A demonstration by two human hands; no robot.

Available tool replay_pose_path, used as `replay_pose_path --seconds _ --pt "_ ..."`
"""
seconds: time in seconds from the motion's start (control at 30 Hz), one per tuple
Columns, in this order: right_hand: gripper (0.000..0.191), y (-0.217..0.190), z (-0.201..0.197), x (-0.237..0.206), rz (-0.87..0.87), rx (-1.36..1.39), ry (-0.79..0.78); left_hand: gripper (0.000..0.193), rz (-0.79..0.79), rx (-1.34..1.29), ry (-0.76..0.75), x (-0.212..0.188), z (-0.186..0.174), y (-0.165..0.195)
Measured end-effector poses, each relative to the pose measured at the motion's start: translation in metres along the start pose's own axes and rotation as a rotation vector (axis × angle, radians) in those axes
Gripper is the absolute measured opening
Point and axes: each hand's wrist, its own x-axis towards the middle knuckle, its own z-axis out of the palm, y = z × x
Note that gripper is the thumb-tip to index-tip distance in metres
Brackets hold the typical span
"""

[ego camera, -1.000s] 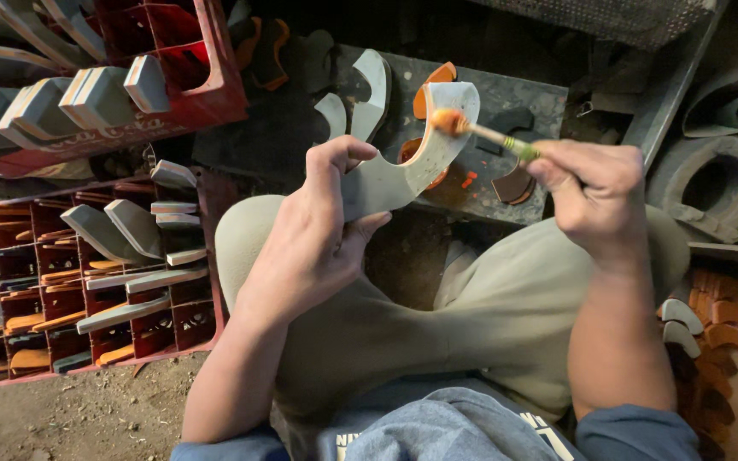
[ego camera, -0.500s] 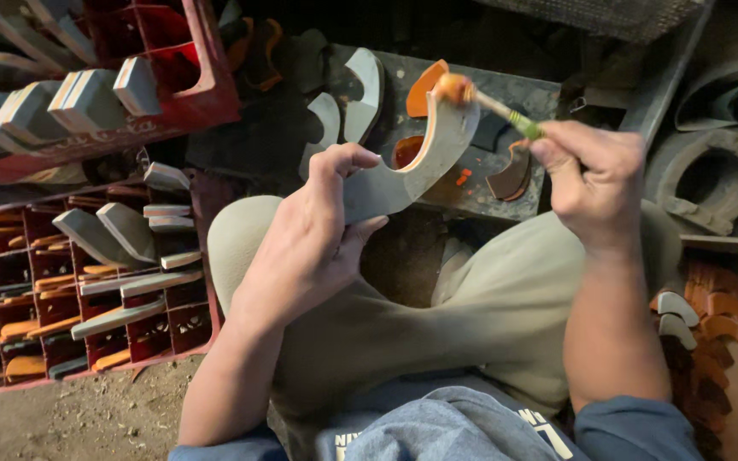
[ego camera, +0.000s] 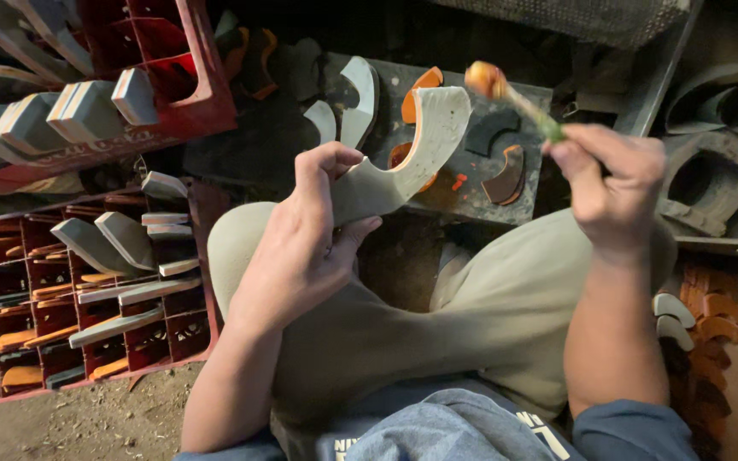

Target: The person sits cross-legged and paints the edges of curved wooden pieces with an orange-brown finish using a small brush. They repeatedly dip the brush into a small container of finish and apply it to each piece before placing it into a red crate.

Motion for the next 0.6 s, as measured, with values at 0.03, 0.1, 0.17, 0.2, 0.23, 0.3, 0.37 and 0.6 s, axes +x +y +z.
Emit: replay_pose_path --seconds 0.03,0.1,0.17,0.2,0.23,0.3,0.37,0.6 --pt "0.012 0.0003 -0.0026 -0.0011 0.011 0.003 -0.049 0.06 0.015 -0.003 0.008 0.0004 0.0004 0.0003" --pt "0.011 0.002 -0.0041 -0.0024 0.037 0.009 -0.154 0.06 -0.007 -0.043 0.018 -0.0011 -0.0002 0.0013" --pt "0.009 0.0038 -0.0036 -0.003 -0.021 -0.068 -0.163 0.06 -0.068 -0.118 0.011 -0.0028 -0.0012 0.0017" --pt "0.009 0.0046 -0.0032 -0.003 -0.032 -0.106 -0.143 0.061 -0.064 -0.099 0.011 -0.0029 -0.0014 0.0015" --pt "0.009 0.005 -0.0028 -0.003 -0.043 -0.145 -0.123 0.061 -0.059 -0.079 0.012 -0.0035 -0.002 0.0013" --pt "0.009 0.005 -0.0027 -0.0025 -0.038 -0.168 -0.058 0.062 -0.056 -0.066 0.007 -0.0037 -0.0027 0.0008" --pt "0.009 0.0036 -0.0033 -0.0021 -0.033 -0.101 -0.029 0.062 -0.061 -0.075 -0.002 -0.0037 -0.004 0.0001" --pt "0.01 -0.0031 0.0031 -0.0003 -0.06 -0.121 -0.092 0.063 -0.059 -0.03 -0.013 -0.0053 -0.0035 -0.0007"
